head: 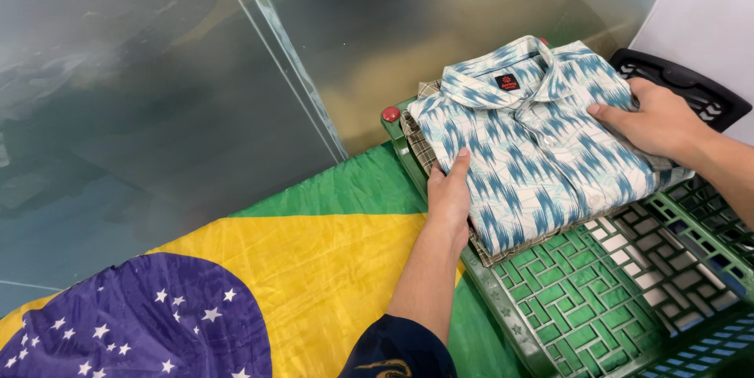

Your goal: The person folds several shirts one by one on a table covered with a Brazilian flag. They smooth and align each garment, fold the sleeves and body, and place the finished items into a green plastic crate.

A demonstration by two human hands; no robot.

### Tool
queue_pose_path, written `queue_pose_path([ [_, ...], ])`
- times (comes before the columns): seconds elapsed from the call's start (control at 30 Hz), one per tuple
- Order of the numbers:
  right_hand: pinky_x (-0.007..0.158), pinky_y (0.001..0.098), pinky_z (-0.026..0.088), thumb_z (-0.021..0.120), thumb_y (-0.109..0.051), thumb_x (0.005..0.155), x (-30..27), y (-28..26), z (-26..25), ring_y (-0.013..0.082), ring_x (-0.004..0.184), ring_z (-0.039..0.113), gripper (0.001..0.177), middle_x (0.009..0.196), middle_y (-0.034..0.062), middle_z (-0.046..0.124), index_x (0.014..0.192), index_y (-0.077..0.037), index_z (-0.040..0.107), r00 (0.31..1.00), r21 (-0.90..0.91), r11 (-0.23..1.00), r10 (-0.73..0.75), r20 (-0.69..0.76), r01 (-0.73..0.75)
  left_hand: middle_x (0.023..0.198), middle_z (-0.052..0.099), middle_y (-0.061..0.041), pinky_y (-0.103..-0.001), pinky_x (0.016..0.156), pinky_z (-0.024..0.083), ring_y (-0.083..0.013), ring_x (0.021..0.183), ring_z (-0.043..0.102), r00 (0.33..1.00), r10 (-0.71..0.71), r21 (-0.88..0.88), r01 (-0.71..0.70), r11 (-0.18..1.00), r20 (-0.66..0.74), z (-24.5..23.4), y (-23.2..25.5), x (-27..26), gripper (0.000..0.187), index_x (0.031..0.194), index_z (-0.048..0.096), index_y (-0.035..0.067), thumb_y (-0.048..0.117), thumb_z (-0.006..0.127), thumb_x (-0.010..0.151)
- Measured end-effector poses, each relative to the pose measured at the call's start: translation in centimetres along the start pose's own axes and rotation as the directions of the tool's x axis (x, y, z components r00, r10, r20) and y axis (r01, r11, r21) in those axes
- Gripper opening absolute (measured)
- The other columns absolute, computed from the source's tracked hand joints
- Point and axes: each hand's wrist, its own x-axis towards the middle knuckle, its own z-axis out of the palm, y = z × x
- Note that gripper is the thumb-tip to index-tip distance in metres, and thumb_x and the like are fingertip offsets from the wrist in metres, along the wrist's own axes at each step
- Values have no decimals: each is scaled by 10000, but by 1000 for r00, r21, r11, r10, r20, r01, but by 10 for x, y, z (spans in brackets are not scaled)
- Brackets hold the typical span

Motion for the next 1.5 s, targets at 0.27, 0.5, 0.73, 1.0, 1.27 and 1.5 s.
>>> queue_pose_path([
  [0.27,849,427,555,655,-344,1025,-5,-4,-6,332,934,726,523,1127,253,727,1389,27,600,994,270,959,-66,-83,87,1343,650,-104,-337,974,509,-207,1160,637,992,114,13,-115,993,54,11,14,-10,476,1445,499,71,300,527,1028],
  [0.5,865,452,541,755,-314,990,-1,-3,5,358,981,699,560,1164,266,705,1413,24,609,960,78,974,-194,-201,213,1304,663,-129,-363,961,524,-226,1123,661,993,88,178,-74,981,-73,-4,19,-8,514,1420,477,36,265,602,977],
  [0.73,897,484,491,849,-145,856,-53,-49,-3,370,1104,627,478,1212,261,637,1276,-2,670,663,-212,842,-524,-534,495,1240,671,-113,-338,846,524,-188,1005,658,973,127,155,-98,983,-191,-27,20,-26,548,1411,448,89,275,669,946],
  [1.0,787,328,554,692,-129,933,-137,-140,22,178,974,686,295,1161,91,712,1219,-61,679,794,376,702,-569,-216,605,1129,738,-37,-299,740,509,-129,913,689,946,183,210,-128,969,-268,-76,47,-64,305,1273,596,109,173,548,978],
  [1.27,738,301,561,680,-155,929,-192,-196,60,126,788,686,256,961,36,765,1169,-75,717,822,488,728,-568,36,481,1151,742,-59,-301,755,503,-138,926,694,925,200,258,-117,959,-324,-142,80,-112,311,1278,603,106,149,531,979],
  [1.5,796,334,556,680,-178,928,-235,-247,94,144,855,679,255,992,35,770,1162,-88,727,848,454,802,-503,166,388,1147,748,-52,-298,783,514,-130,938,698,892,234,336,-100,937,-386,-236,139,-152,320,1282,617,102,128,533,974],
])
